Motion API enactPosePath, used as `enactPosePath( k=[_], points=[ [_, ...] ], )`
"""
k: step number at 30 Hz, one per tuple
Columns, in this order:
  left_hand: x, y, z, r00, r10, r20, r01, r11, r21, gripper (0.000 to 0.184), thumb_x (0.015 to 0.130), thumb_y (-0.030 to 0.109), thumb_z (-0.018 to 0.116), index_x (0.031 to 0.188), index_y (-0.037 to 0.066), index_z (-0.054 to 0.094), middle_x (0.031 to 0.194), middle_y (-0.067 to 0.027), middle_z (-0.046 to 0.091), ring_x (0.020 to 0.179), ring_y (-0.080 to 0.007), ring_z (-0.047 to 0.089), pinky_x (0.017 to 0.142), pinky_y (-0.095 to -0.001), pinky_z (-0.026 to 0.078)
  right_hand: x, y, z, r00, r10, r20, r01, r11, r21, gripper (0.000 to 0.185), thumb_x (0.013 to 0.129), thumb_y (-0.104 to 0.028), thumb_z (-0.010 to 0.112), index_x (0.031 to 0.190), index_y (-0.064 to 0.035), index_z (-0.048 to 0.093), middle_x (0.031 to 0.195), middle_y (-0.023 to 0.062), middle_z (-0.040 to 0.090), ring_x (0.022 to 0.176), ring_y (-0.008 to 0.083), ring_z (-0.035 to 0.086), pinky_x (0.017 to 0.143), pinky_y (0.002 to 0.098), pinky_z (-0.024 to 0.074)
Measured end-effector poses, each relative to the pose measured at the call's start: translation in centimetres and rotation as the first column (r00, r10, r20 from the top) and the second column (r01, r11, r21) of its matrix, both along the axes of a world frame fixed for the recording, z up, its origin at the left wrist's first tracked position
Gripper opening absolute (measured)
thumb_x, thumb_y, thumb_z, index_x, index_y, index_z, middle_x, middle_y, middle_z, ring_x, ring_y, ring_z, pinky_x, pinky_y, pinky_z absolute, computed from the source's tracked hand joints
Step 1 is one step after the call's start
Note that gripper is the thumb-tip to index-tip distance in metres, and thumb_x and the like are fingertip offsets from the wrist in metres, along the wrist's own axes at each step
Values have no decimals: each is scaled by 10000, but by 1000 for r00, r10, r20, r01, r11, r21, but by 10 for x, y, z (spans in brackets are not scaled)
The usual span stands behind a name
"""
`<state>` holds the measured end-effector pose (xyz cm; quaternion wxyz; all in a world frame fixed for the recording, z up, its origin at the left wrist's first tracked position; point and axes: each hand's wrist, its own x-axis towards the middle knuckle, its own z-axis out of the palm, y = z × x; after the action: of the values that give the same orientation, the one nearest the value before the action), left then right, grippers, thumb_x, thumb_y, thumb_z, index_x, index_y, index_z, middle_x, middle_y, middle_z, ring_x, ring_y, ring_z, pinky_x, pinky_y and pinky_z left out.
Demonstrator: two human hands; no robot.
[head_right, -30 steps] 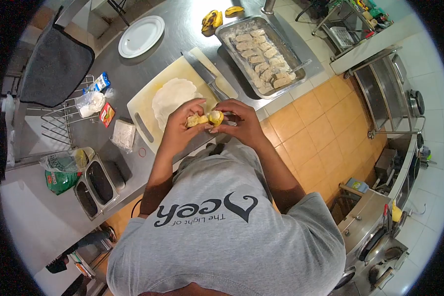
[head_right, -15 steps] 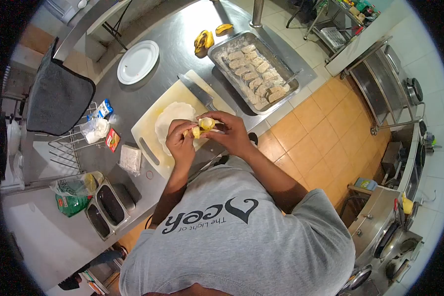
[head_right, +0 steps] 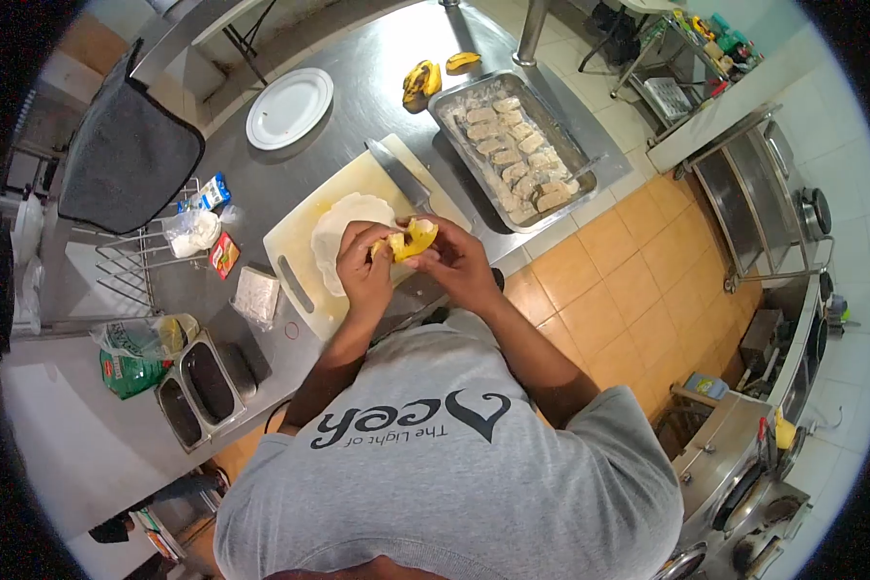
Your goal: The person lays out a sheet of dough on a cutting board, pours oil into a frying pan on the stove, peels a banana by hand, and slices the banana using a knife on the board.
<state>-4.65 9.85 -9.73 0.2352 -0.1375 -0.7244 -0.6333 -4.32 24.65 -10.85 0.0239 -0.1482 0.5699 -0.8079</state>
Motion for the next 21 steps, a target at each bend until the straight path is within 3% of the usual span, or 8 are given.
enactPosePath(
  k=[10,12,17,20,21],
  points=[
    [19,4,2,998,23,58,-16,992,-127,174,784,-82,556,912,-21,658,910,-119,619,831,-206,604,727,-279,476,32,-11,-2,967,-247,61,242,967,77,467,865,-12,632,1285,-20,430,1165,86,572,1105,158,552,908,299,491],
    [17,3,-1,999,33,-12,-34,992,-122,192,776,-94,562,926,-16,651,901,-112,615,817,-211,608,719,-287,481,26,-14,2,960,-276,46,272,959,79,469,864,-14,635,1285,-15,427,1161,89,574,1093,157,560,897,294,498],
    [13,1,0,1000,19,-21,-20,1000,-11,225,763,-96,594,956,6,652,913,-101,630,822,-208,617,715,-288,487,26,-10,2,985,-169,28,165,980,113,470,857,24,625,1287,-6,436,1149,107,588,1070,164,578,907,304,500],
    [26,-3,-13,879,-135,457,121,991,60,268,755,-91,614,995,20,655,956,-85,643,852,-155,606,733,-257,471,34,3,-2,981,-181,73,169,975,147,468,849,42,624,1282,-2,453,1142,116,595,1065,169,584,915,308,499],
    [33,6,-21,871,-196,450,145,979,145,327,744,-87,639,1048,35,652,985,-70,645,835,-95,574,707,-218,445,45,13,-3,968,-226,111,206,964,167,465,846,46,624,1279,1,460,1139,118,598,1060,171,587,917,308,498]
  ],
)
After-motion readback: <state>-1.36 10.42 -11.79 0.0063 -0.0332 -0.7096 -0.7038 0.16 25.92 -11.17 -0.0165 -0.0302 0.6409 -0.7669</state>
